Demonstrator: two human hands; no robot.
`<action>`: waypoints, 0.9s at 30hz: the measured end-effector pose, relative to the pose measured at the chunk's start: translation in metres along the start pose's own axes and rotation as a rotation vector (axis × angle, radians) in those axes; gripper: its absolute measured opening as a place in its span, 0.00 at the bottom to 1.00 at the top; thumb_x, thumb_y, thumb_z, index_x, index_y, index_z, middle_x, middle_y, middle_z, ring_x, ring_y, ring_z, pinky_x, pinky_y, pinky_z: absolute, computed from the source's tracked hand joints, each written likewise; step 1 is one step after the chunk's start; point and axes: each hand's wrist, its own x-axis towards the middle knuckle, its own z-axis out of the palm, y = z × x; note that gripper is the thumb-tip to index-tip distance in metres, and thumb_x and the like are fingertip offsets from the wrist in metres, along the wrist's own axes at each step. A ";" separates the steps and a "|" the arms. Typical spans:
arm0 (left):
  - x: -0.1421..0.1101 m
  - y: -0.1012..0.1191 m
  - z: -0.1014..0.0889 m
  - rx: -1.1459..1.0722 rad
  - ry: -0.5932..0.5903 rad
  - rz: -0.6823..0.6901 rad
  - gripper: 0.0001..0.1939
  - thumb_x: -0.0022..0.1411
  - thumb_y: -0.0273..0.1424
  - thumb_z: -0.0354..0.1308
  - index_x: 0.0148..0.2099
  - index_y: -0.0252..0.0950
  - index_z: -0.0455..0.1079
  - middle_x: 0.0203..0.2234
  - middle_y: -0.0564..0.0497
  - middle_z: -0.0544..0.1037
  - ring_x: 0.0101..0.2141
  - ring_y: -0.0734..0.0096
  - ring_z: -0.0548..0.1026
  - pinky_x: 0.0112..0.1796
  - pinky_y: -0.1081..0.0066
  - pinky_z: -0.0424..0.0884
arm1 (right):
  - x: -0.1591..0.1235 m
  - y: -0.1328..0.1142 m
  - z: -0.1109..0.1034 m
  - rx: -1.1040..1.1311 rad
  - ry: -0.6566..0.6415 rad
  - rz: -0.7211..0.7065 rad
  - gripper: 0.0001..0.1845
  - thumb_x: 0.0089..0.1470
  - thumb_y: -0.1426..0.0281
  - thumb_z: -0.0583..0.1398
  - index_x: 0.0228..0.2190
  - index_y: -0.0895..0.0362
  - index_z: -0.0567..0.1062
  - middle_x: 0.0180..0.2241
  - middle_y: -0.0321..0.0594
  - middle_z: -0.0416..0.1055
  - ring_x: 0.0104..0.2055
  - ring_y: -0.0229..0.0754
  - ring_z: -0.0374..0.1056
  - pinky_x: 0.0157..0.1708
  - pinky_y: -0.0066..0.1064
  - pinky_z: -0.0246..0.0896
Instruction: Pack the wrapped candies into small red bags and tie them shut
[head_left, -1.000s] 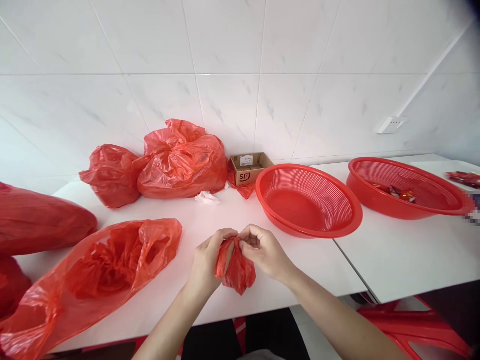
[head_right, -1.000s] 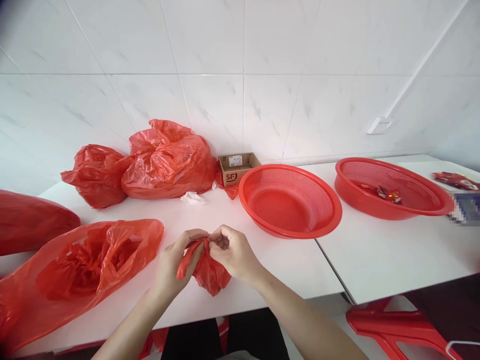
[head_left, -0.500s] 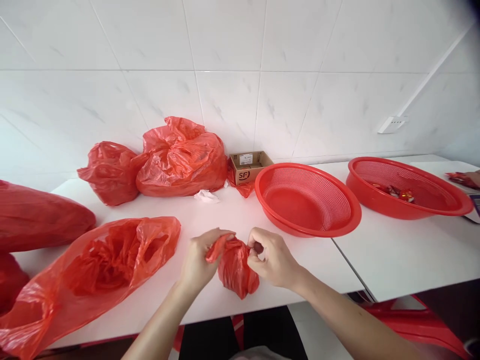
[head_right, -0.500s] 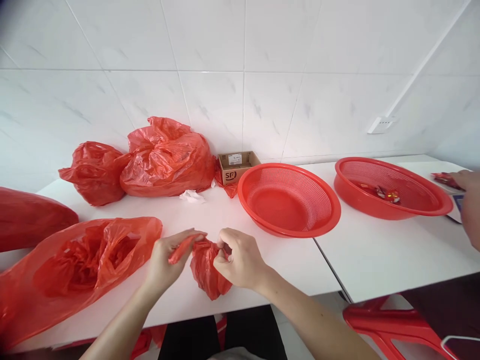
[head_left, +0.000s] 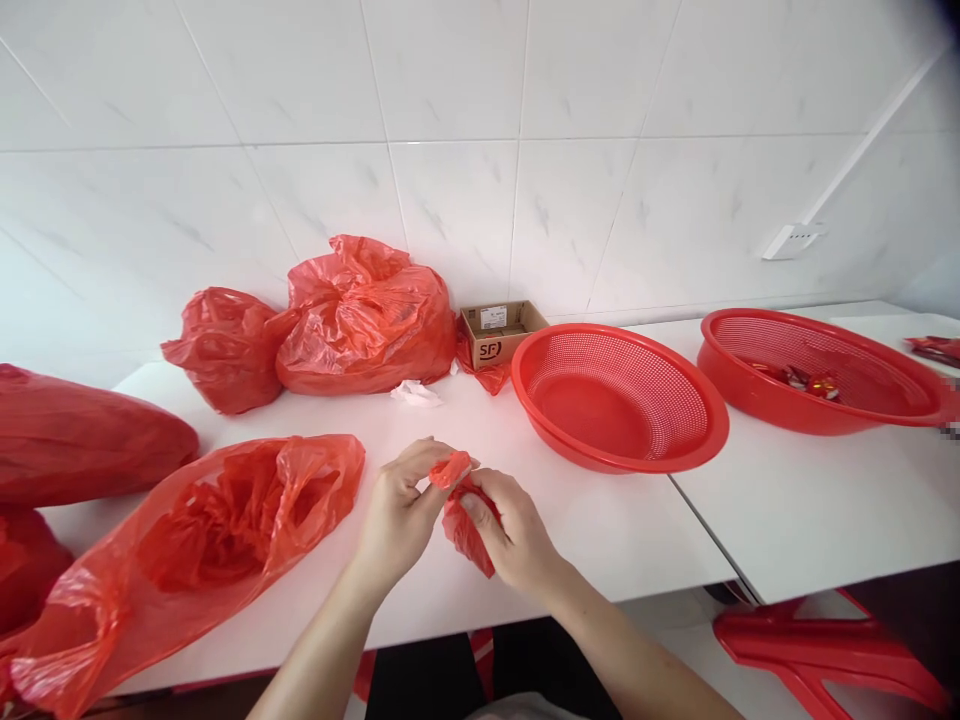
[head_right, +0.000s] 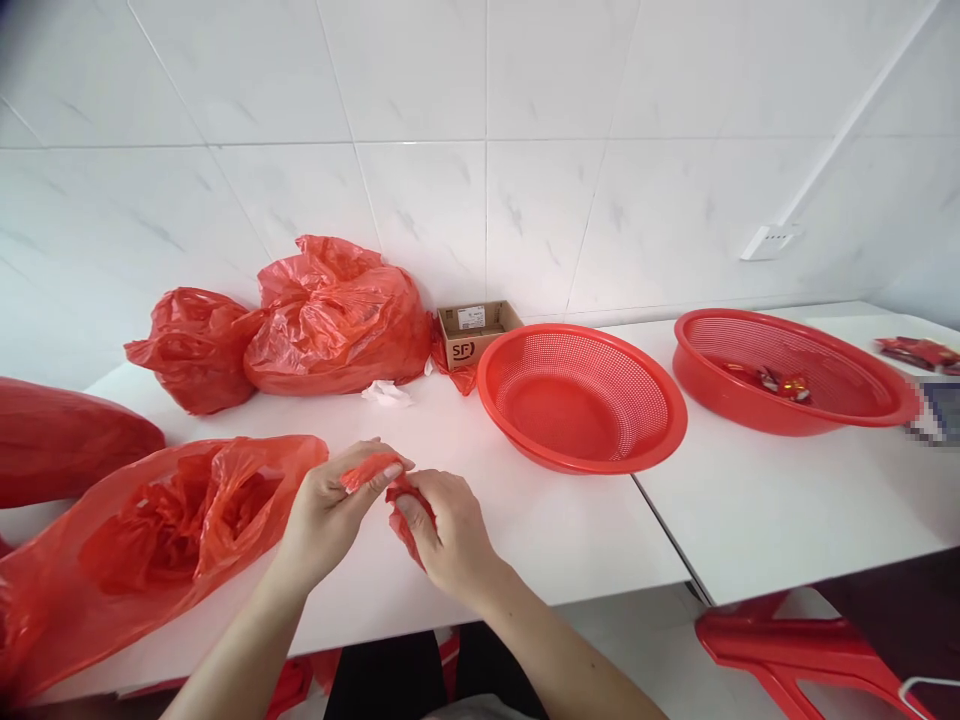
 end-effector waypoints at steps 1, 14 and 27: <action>-0.001 0.001 0.003 -0.010 0.059 0.016 0.09 0.64 0.28 0.56 0.34 0.41 0.77 0.31 0.55 0.78 0.36 0.70 0.75 0.56 0.62 0.61 | 0.000 -0.002 0.005 -0.015 0.018 0.004 0.12 0.66 0.66 0.48 0.33 0.53 0.68 0.29 0.37 0.70 0.32 0.40 0.66 0.38 0.35 0.60; -0.006 0.036 0.008 -0.066 0.317 0.107 0.10 0.62 0.28 0.55 0.31 0.43 0.76 0.26 0.55 0.76 0.32 0.67 0.75 0.58 0.53 0.60 | -0.009 -0.002 0.024 0.071 0.061 0.236 0.12 0.55 0.69 0.55 0.23 0.53 0.56 0.22 0.31 0.58 0.25 0.36 0.54 0.25 0.28 0.52; -0.019 0.051 -0.029 -0.268 0.374 0.093 0.10 0.64 0.33 0.58 0.30 0.40 0.75 0.28 0.53 0.74 0.34 0.67 0.74 0.49 0.58 0.72 | -0.010 -0.027 0.013 0.585 -0.348 0.326 0.23 0.45 0.66 0.69 0.43 0.50 0.69 0.40 0.35 0.70 0.39 0.40 0.68 0.39 0.32 0.65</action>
